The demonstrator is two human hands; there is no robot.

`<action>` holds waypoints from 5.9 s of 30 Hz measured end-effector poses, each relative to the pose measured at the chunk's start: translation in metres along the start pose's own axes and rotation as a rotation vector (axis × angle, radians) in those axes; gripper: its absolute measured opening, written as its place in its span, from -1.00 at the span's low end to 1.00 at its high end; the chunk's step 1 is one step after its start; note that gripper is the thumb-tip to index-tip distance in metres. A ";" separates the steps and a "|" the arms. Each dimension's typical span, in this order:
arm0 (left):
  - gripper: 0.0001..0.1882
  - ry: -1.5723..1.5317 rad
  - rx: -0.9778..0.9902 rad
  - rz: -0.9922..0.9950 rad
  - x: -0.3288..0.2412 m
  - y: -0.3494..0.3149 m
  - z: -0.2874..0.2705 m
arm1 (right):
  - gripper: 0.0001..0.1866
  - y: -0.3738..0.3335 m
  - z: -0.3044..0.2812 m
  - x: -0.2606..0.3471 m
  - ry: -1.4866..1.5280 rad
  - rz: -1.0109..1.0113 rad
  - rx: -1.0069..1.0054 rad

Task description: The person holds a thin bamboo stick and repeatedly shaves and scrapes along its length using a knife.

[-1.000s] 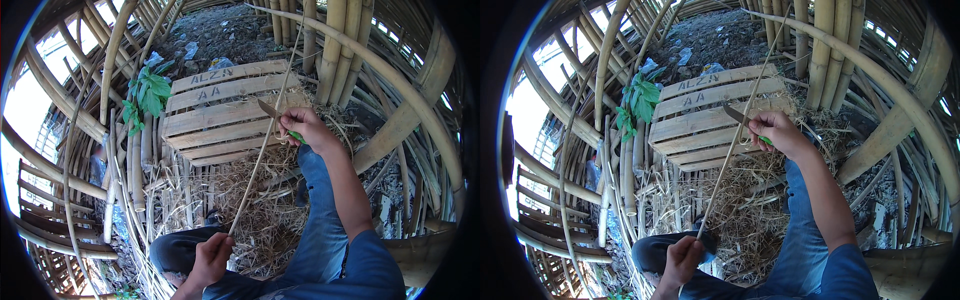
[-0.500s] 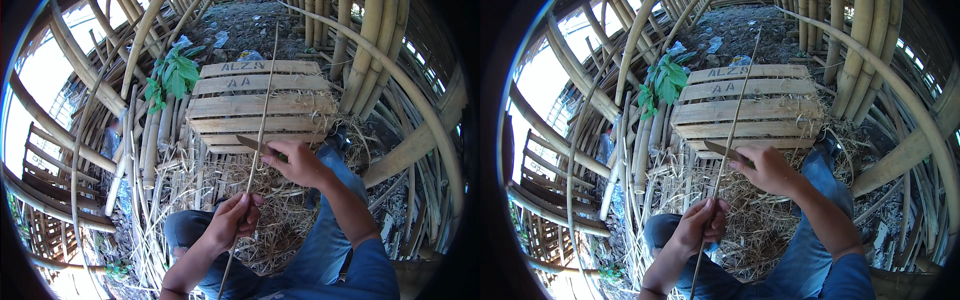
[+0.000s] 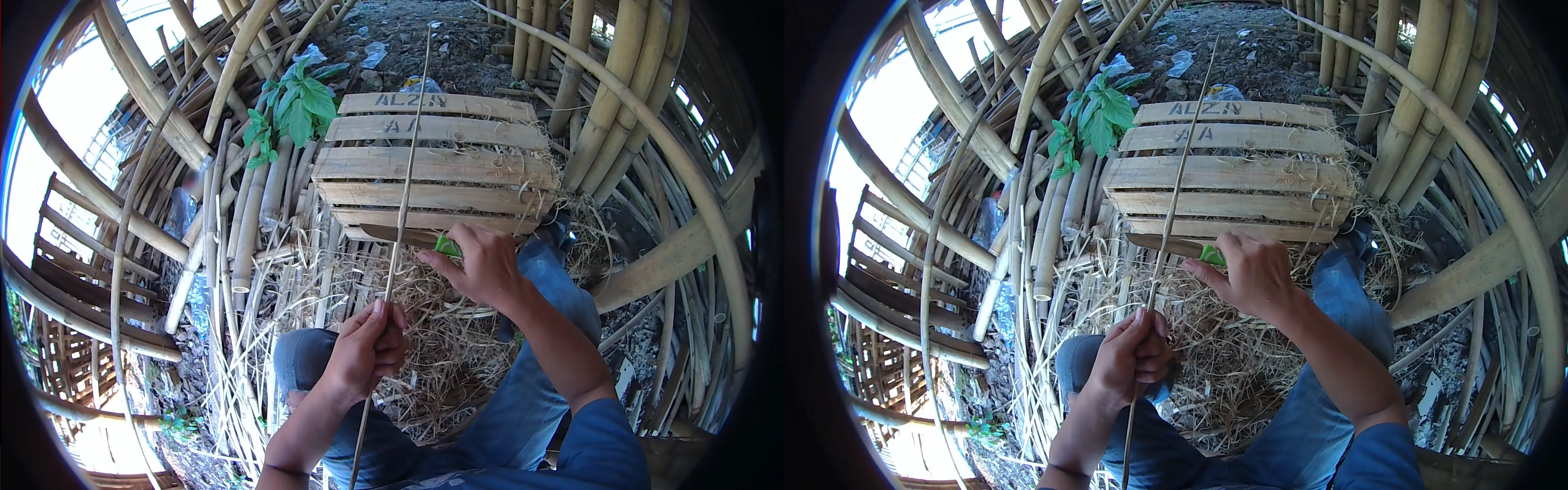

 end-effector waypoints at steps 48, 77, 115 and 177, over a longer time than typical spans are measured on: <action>-0.61 0.031 -0.161 0.205 -0.026 -0.010 -0.029 | -0.63 0.117 0.063 -0.136 -0.868 -0.112 0.774; -0.63 0.022 -0.089 0.134 -0.028 0.001 -0.029 | -0.57 0.104 0.076 -0.211 -0.621 0.201 0.810; -0.74 0.488 -0.019 0.279 -0.020 0.032 0.040 | -0.76 0.015 -0.027 0.029 -0.165 -0.233 -0.431; -0.74 0.944 -0.146 0.528 -0.034 0.012 0.040 | -0.71 0.026 -0.013 0.006 -0.357 -0.220 -0.532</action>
Point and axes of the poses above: each hand's wrist, its own y-axis towards the middle knuckle, its own z-axis out of the palm, x = y × z, the point moved 8 cm from there along y, towards the middle knuckle, and after that the axes turned 14 degrees about -y, right-handed, at the moved point
